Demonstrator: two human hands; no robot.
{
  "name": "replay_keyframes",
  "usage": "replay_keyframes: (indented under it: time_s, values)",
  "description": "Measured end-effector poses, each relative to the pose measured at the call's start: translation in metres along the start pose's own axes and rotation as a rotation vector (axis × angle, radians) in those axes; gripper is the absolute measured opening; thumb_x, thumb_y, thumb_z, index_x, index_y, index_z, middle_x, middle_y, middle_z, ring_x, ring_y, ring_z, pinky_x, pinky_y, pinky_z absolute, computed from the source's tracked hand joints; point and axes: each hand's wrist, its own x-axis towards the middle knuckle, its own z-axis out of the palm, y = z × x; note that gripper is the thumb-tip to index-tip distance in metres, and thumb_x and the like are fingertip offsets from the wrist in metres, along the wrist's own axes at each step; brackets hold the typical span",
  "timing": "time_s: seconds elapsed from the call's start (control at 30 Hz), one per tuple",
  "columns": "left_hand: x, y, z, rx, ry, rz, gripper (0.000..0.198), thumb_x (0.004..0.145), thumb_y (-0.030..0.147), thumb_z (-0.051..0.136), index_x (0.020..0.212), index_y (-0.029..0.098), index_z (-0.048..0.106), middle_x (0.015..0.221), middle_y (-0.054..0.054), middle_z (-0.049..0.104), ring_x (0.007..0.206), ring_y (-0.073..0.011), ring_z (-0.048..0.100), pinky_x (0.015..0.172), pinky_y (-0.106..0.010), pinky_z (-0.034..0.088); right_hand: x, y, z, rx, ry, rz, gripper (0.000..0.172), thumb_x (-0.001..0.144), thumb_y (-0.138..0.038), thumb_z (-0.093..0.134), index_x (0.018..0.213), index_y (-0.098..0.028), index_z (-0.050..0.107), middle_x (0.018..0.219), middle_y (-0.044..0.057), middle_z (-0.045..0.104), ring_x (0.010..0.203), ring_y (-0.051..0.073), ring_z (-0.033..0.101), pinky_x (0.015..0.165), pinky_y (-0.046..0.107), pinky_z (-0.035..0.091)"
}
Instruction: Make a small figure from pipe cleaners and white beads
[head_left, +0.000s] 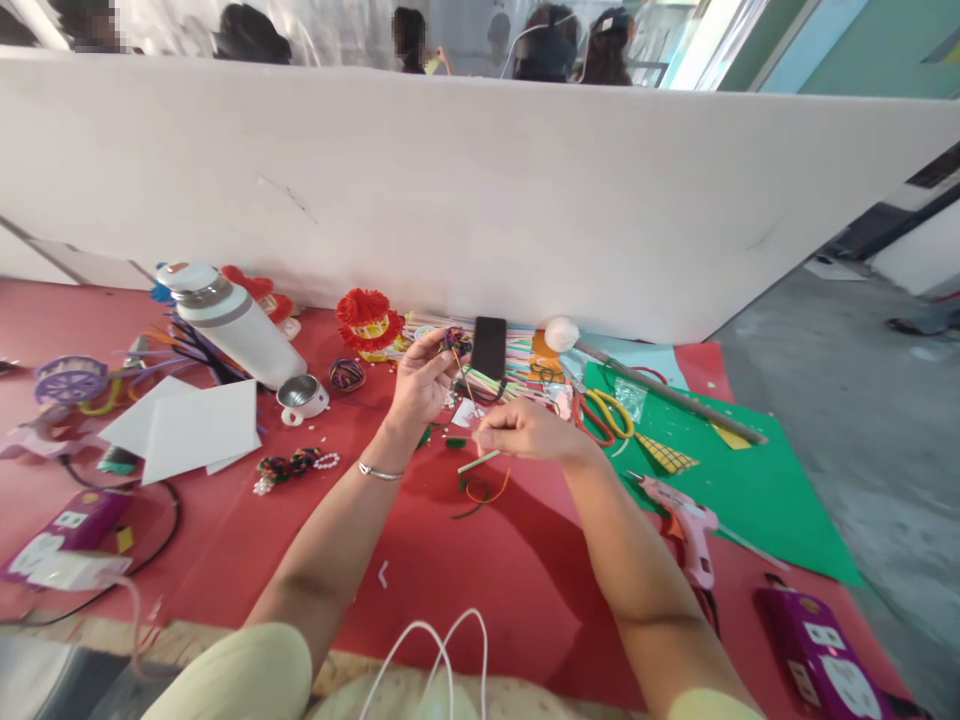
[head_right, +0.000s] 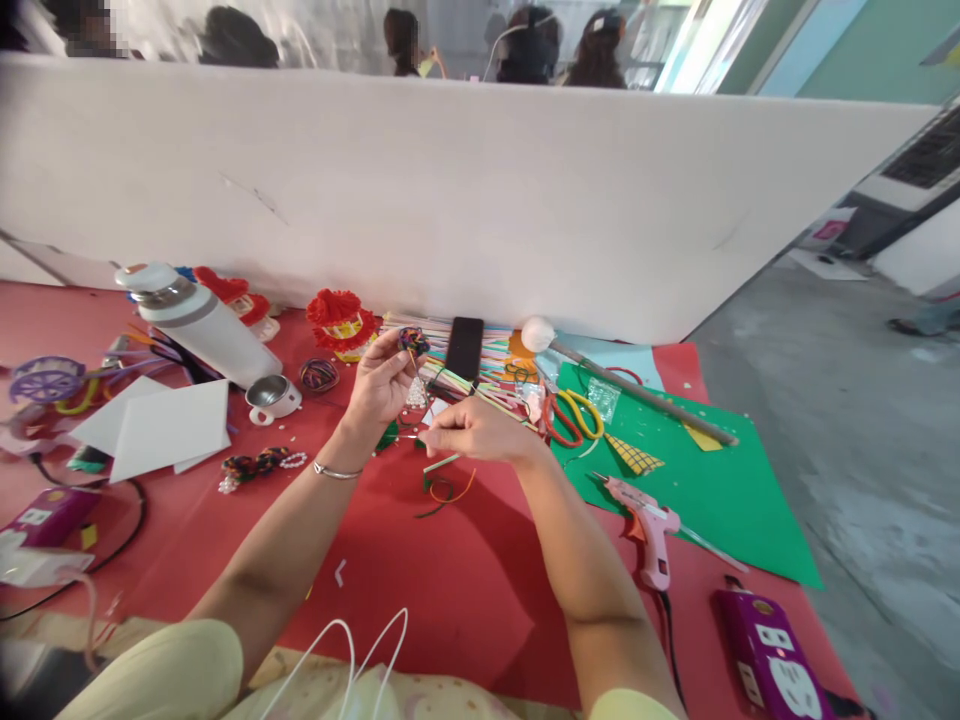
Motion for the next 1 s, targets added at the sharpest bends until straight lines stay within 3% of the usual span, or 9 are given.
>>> replay_keyframes:
  time_s: [0.17,0.27,0.33,0.43,0.53,0.6,0.7,0.83,1.0]
  values:
    - [0.002,0.002,-0.002,0.032,0.013,0.024,0.035,0.074,0.017,0.088,0.105,0.028,0.079,0.111,-0.001,0.079,0.098,-0.0169,0.075,0.092,-0.033,0.063,0.005,0.003,0.011,0.035,-0.197,0.016,0.045,0.095,-0.055,0.067,0.088,-0.011,0.076,0.053,-0.005,0.05,0.046,0.006,0.042,0.046,0.02,0.031]
    - [0.005,0.004,-0.006,0.025,0.055,0.068,0.033,0.076,0.014,0.085,0.105,0.028,0.078,0.108,-0.001,0.079,0.099,-0.0164,0.075,0.096,-0.034,0.061,0.004,0.006,0.014,0.129,-0.33,0.019,0.042,0.098,-0.05,0.064,0.105,-0.01,0.076,0.059,-0.003,0.058,0.05,0.007,0.053,0.051,0.018,0.041]
    - [0.009,0.006,-0.01,0.026,0.08,0.087,0.033,0.077,0.012,0.083,0.106,0.028,0.078,0.109,-0.001,0.079,0.101,-0.0163,0.074,0.098,-0.035,0.06,0.001,0.005,0.014,0.188,-0.349,0.01,0.041,0.1,-0.046,0.062,0.117,-0.011,0.074,0.069,0.001,0.067,0.056,0.008,0.061,0.056,0.019,0.048]
    - [0.016,0.008,-0.018,0.029,0.134,0.108,0.033,0.08,0.009,0.08,0.107,0.027,0.077,0.109,-0.003,0.079,0.101,-0.0165,0.074,0.099,-0.036,0.059,-0.003,0.003,0.01,0.204,-0.131,-0.132,0.031,0.099,-0.039,0.067,0.115,-0.015,0.077,0.081,0.006,0.077,0.057,0.008,0.063,0.055,0.019,0.051]
    - [0.024,0.007,-0.029,-0.017,0.225,0.141,0.031,0.078,0.007,0.08,0.103,0.025,0.077,0.103,-0.002,0.079,0.093,-0.0149,0.074,0.093,-0.033,0.061,-0.009,0.001,0.0,0.243,0.218,-0.439,0.013,0.095,-0.028,0.072,0.101,-0.021,0.082,0.089,0.006,0.08,0.051,0.006,0.058,0.047,0.019,0.046]
    - [0.027,0.004,-0.036,-0.034,0.272,0.164,0.031,0.076,0.007,0.081,0.101,0.024,0.077,0.102,-0.002,0.078,0.09,-0.014,0.074,0.09,-0.031,0.061,-0.012,0.0,-0.006,0.273,0.345,-0.62,0.011,0.095,-0.023,0.073,0.099,-0.024,0.083,0.097,0.006,0.081,0.052,0.007,0.061,0.045,0.019,0.045]
    - [0.03,-0.003,-0.042,-0.004,0.289,0.174,0.032,0.075,0.009,0.082,0.103,0.022,0.077,0.107,-0.004,0.078,0.095,-0.0151,0.074,0.093,-0.033,0.06,-0.015,-0.001,-0.009,0.224,0.364,-0.748,0.016,0.095,-0.02,0.071,0.101,-0.028,0.084,0.103,0.007,0.081,0.06,0.01,0.069,0.045,0.02,0.047]
    - [0.03,-0.01,-0.044,0.022,0.305,0.186,0.032,0.074,0.011,0.082,0.103,0.022,0.076,0.107,-0.004,0.077,0.096,-0.0141,0.074,0.096,-0.034,0.059,-0.017,-0.005,-0.004,0.064,0.348,-0.746,0.018,0.098,-0.023,0.068,0.103,-0.029,0.084,0.11,0.009,0.081,0.071,0.014,0.074,0.053,0.023,0.055]
    - [0.027,-0.011,-0.041,0.072,0.322,0.168,0.033,0.071,0.011,0.083,0.102,0.021,0.076,0.103,-0.004,0.077,0.093,-0.0138,0.073,0.093,-0.034,0.06,-0.025,-0.01,0.001,-0.108,0.549,-0.729,0.015,0.094,-0.023,0.073,0.096,-0.03,0.085,0.102,0.007,0.082,0.069,0.016,0.074,0.056,0.028,0.06]
